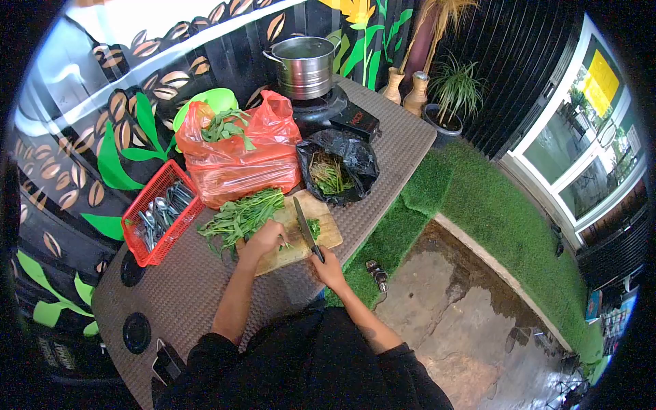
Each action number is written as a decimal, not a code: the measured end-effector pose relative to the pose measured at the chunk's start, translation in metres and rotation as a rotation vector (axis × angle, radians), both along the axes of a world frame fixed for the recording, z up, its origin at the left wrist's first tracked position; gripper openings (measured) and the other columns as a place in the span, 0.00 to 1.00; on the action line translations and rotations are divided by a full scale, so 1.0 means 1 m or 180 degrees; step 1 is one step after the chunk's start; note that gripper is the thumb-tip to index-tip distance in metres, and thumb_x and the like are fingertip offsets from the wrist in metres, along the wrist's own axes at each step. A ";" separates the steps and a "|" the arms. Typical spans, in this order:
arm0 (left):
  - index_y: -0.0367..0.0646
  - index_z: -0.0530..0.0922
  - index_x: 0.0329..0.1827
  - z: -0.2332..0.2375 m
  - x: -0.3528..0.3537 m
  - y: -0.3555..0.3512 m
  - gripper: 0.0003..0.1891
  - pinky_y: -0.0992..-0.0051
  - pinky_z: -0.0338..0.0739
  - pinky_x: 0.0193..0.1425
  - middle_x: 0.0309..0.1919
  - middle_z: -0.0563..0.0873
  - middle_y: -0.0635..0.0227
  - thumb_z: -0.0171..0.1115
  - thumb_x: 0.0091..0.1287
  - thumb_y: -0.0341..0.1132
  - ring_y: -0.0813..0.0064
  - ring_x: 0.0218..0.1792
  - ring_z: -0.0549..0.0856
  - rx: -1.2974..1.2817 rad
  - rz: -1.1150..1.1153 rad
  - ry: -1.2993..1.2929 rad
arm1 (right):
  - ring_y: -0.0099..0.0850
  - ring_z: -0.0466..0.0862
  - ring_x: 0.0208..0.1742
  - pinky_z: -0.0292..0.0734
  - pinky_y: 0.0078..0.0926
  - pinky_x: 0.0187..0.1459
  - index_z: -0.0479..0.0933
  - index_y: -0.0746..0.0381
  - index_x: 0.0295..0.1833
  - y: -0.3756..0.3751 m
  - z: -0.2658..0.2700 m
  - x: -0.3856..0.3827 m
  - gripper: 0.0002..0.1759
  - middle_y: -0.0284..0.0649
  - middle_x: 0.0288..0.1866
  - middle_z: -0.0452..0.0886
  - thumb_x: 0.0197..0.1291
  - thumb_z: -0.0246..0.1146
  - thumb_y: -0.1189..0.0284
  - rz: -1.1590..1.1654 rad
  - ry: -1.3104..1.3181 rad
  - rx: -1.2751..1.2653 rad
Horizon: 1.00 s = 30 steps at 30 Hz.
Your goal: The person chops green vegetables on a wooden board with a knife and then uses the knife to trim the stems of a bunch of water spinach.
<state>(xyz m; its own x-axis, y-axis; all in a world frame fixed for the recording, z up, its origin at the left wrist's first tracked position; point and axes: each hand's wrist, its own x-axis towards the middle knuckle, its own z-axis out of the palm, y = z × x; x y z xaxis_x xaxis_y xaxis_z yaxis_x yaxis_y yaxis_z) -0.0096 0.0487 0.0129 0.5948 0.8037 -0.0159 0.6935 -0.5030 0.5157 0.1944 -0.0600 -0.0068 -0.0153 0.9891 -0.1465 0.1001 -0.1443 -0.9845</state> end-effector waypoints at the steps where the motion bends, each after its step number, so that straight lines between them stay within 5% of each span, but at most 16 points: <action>1: 0.40 0.86 0.30 0.001 0.000 -0.001 0.08 0.69 0.79 0.34 0.26 0.84 0.54 0.59 0.51 0.22 0.62 0.29 0.84 -0.0002 -0.0002 0.0000 | 0.20 0.65 0.11 0.59 0.21 0.13 0.69 0.63 0.37 0.000 -0.004 0.000 0.08 0.30 0.16 0.66 0.62 0.56 0.69 -0.0002 0.0000 -0.0002; 3: 0.40 0.85 0.29 0.000 0.000 -0.001 0.08 0.68 0.78 0.40 0.30 0.84 0.55 0.64 0.46 0.20 0.59 0.35 0.83 -0.0058 0.0025 0.0096 | 0.20 0.64 0.11 0.59 0.21 0.12 0.69 0.63 0.37 0.001 -0.006 0.001 0.08 0.30 0.16 0.66 0.62 0.56 0.69 0.0009 -0.0015 0.0128; 6: 0.40 0.85 0.28 -0.012 -0.006 0.006 0.07 0.69 0.79 0.33 0.25 0.84 0.54 0.61 0.48 0.21 0.63 0.28 0.84 0.0011 -0.0093 -0.0224 | 0.20 0.64 0.10 0.58 0.21 0.12 0.69 0.62 0.37 -0.001 -0.002 0.001 0.08 0.31 0.16 0.66 0.62 0.56 0.68 -0.0016 0.0117 -0.0029; 10: 0.38 0.85 0.27 -0.001 -0.007 0.002 0.05 0.68 0.79 0.36 0.27 0.84 0.56 0.63 0.48 0.22 0.61 0.30 0.84 -0.0150 -0.0135 -0.0293 | 0.20 0.65 0.10 0.58 0.20 0.12 0.69 0.62 0.37 -0.003 0.010 0.000 0.09 0.31 0.16 0.67 0.61 0.57 0.68 -0.0028 0.0038 -0.0031; 13: 0.38 0.84 0.29 0.001 -0.008 0.001 0.05 0.66 0.78 0.40 0.30 0.84 0.56 0.64 0.49 0.24 0.57 0.34 0.83 -0.0029 -0.0308 -0.0221 | 0.23 0.72 0.15 0.65 0.25 0.18 0.72 0.66 0.38 -0.006 0.015 0.001 0.11 0.34 0.16 0.71 0.60 0.57 0.67 -0.0051 0.0012 -0.0283; 16: 0.39 0.84 0.33 -0.010 -0.009 0.002 0.07 0.64 0.76 0.44 0.32 0.84 0.57 0.65 0.50 0.26 0.55 0.36 0.82 0.0414 -0.0287 -0.0454 | 0.20 0.64 0.10 0.58 0.21 0.11 0.69 0.63 0.37 -0.005 0.009 -0.001 0.08 0.32 0.16 0.67 0.61 0.57 0.68 -0.0043 0.0084 -0.0085; 19: 0.38 0.83 0.38 -0.007 -0.008 0.001 0.10 0.65 0.74 0.48 0.35 0.85 0.58 0.66 0.53 0.31 0.55 0.39 0.81 0.0198 0.0011 -0.0670 | 0.20 0.64 0.10 0.58 0.20 0.11 0.69 0.63 0.37 -0.006 0.007 0.000 0.08 0.32 0.16 0.67 0.61 0.56 0.69 -0.0049 0.0246 -0.0229; 24: 0.36 0.82 0.38 0.012 -0.002 -0.001 0.07 0.74 0.77 0.39 0.28 0.84 0.57 0.65 0.57 0.28 0.67 0.31 0.84 -0.0035 0.1106 -0.1794 | 0.19 0.63 0.10 0.56 0.20 0.11 0.69 0.63 0.38 -0.010 0.017 0.000 0.07 0.31 0.16 0.66 0.62 0.55 0.70 -0.0013 0.0380 -0.0379; 27: 0.31 0.80 0.38 0.020 -0.001 -0.004 0.09 0.71 0.78 0.38 0.29 0.84 0.53 0.65 0.57 0.27 0.68 0.33 0.86 -0.0540 0.1584 -0.1942 | 0.19 0.63 0.10 0.56 0.20 0.12 0.69 0.63 0.38 -0.010 0.016 -0.002 0.06 0.31 0.16 0.66 0.62 0.54 0.71 -0.0036 0.0453 -0.0380; 28: 0.31 0.80 0.38 0.024 -0.001 -0.005 0.09 0.71 0.78 0.38 0.29 0.84 0.53 0.65 0.57 0.27 0.68 0.33 0.86 -0.0543 0.1584 -0.1944 | 0.19 0.63 0.10 0.56 0.20 0.12 0.69 0.63 0.38 -0.010 0.017 -0.001 0.06 0.31 0.16 0.66 0.62 0.54 0.71 -0.0037 0.0451 -0.0382; 30: 0.30 0.79 0.39 0.031 -0.004 -0.006 0.11 0.72 0.78 0.39 0.28 0.84 0.54 0.67 0.56 0.28 0.68 0.35 0.86 -0.0535 0.1647 -0.0701 | 0.19 0.62 0.10 0.55 0.20 0.12 0.70 0.63 0.38 -0.011 0.018 0.000 0.06 0.30 0.15 0.65 0.62 0.54 0.71 0.0026 0.0554 -0.0487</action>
